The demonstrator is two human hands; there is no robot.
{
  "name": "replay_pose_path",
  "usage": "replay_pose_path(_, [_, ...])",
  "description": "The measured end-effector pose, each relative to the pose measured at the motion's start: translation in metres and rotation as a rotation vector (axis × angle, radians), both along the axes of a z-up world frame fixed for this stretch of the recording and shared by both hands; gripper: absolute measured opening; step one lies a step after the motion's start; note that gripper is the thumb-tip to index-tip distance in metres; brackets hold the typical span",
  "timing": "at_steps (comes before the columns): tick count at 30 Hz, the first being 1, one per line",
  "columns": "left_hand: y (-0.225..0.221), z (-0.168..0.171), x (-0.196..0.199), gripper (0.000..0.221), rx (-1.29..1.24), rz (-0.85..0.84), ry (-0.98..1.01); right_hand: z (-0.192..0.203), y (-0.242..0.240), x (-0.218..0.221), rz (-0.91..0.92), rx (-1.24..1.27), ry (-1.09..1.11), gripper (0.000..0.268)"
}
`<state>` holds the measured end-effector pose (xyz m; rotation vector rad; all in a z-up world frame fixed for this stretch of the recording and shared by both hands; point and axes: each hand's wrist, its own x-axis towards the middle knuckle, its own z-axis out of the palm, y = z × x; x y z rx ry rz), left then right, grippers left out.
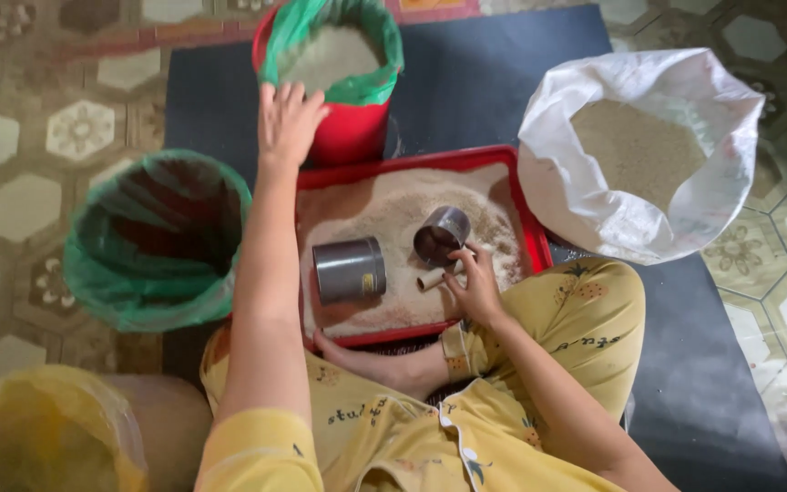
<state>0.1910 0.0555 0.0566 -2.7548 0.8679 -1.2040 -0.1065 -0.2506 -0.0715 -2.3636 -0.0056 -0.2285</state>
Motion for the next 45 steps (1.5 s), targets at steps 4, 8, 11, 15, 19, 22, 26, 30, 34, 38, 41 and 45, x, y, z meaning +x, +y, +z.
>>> replay_pose_path(4, [-0.016, -0.036, 0.005, 0.024, -0.024, 0.142, 0.071, -0.002, 0.001, -0.002, -0.047, -0.034, 0.025, 0.047])
replay_pose_path(8, [-0.034, -0.048, 0.011, 0.026, -0.096, 0.270, 0.061, -0.005, -0.002, -0.003, -0.042, -0.086, 0.027, 0.046])
replay_pose_path(11, [-0.037, -0.049, 0.018, 0.021, -0.162, 0.350, 0.050, 0.003, 0.001, -0.002, -0.041, -0.067, 0.030, 0.044])
replay_pose_path(15, [-0.038, -0.050, 0.026, 0.019, -0.143, 0.436, 0.087, 0.000, 0.001, 0.001, -0.052, -0.086, 0.062, 0.045])
replay_pose_path(19, [-0.029, -0.040, 0.024, 0.016, -0.069, 0.446, 0.209, -0.002, -0.003, -0.003, -0.061, -0.097, 0.070, 0.045])
replay_pose_path(22, [-0.011, -0.038, 0.023, 0.014, -0.053, 0.496, 0.191, 0.014, -0.001, -0.010, -0.065, -0.055, 0.063, 0.044])
replay_pose_path(26, [0.022, -0.044, 0.010, 0.014, -0.066, 0.484, 0.197, 0.013, 0.002, -0.006, -0.061, -0.045, 0.045, 0.045])
replay_pose_path(30, [0.021, -0.023, -0.022, 0.024, -0.111, 0.480, 0.370, -0.001, 0.003, 0.013, -0.086, -0.118, 0.049, 0.048])
replay_pose_path(34, [-0.024, 0.004, -0.106, 0.057, -0.451, 0.353, 0.452, -0.014, 0.001, 0.018, -0.124, -0.114, 0.088, 0.060])
replay_pose_path(38, [-0.058, -0.005, -0.227, 0.043, -0.737, 0.119, 0.740, -0.116, -0.056, 0.055, -0.119, -0.358, 0.161, 0.067])
replay_pose_path(41, [-0.068, -0.062, -0.276, 0.060, -0.720, 0.325, 0.884, -0.136, -0.102, 0.071, 0.015, -0.636, 0.216, 0.064])
replay_pose_path(45, [-0.071, -0.092, -0.288, 0.082, -0.532, 0.547, 0.772, -0.083, -0.116, 0.070, 0.113, -0.463, 0.251, 0.064])
